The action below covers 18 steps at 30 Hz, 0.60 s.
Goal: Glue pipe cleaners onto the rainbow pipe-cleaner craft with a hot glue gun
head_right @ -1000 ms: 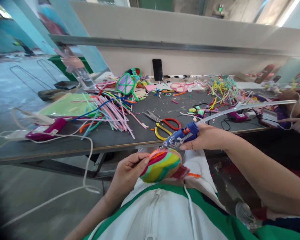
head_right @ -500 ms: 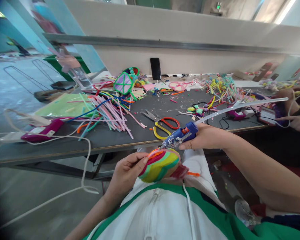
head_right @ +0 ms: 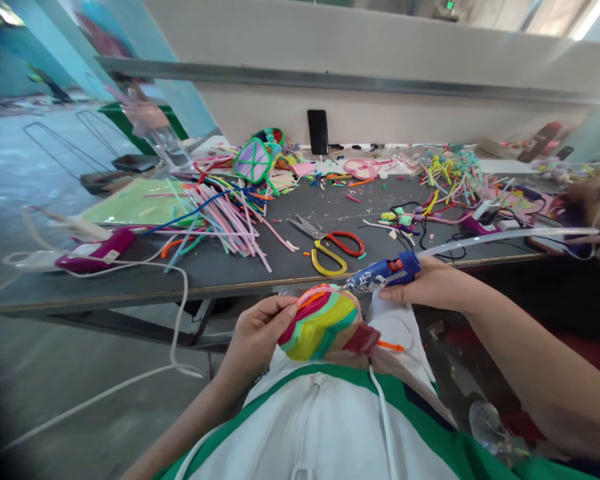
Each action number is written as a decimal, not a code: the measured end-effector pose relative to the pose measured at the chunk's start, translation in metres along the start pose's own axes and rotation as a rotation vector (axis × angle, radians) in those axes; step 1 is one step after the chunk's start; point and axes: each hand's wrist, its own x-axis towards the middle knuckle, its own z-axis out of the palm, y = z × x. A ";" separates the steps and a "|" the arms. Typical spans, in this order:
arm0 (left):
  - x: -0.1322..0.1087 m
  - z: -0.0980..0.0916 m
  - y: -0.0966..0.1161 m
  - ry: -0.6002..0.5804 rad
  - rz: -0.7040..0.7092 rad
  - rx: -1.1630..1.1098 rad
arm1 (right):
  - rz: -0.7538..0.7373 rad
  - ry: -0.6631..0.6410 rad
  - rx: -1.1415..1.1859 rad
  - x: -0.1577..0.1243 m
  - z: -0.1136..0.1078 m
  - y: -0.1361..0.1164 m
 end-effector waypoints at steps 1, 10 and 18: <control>0.001 0.000 -0.001 0.005 -0.011 -0.026 | 0.006 0.013 -0.002 -0.003 0.005 -0.001; 0.007 0.003 -0.003 0.028 -0.063 -0.124 | -0.495 0.162 -0.394 -0.020 0.070 0.011; 0.007 0.005 0.001 0.034 -0.076 -0.134 | -0.722 0.231 -0.597 -0.006 0.084 0.028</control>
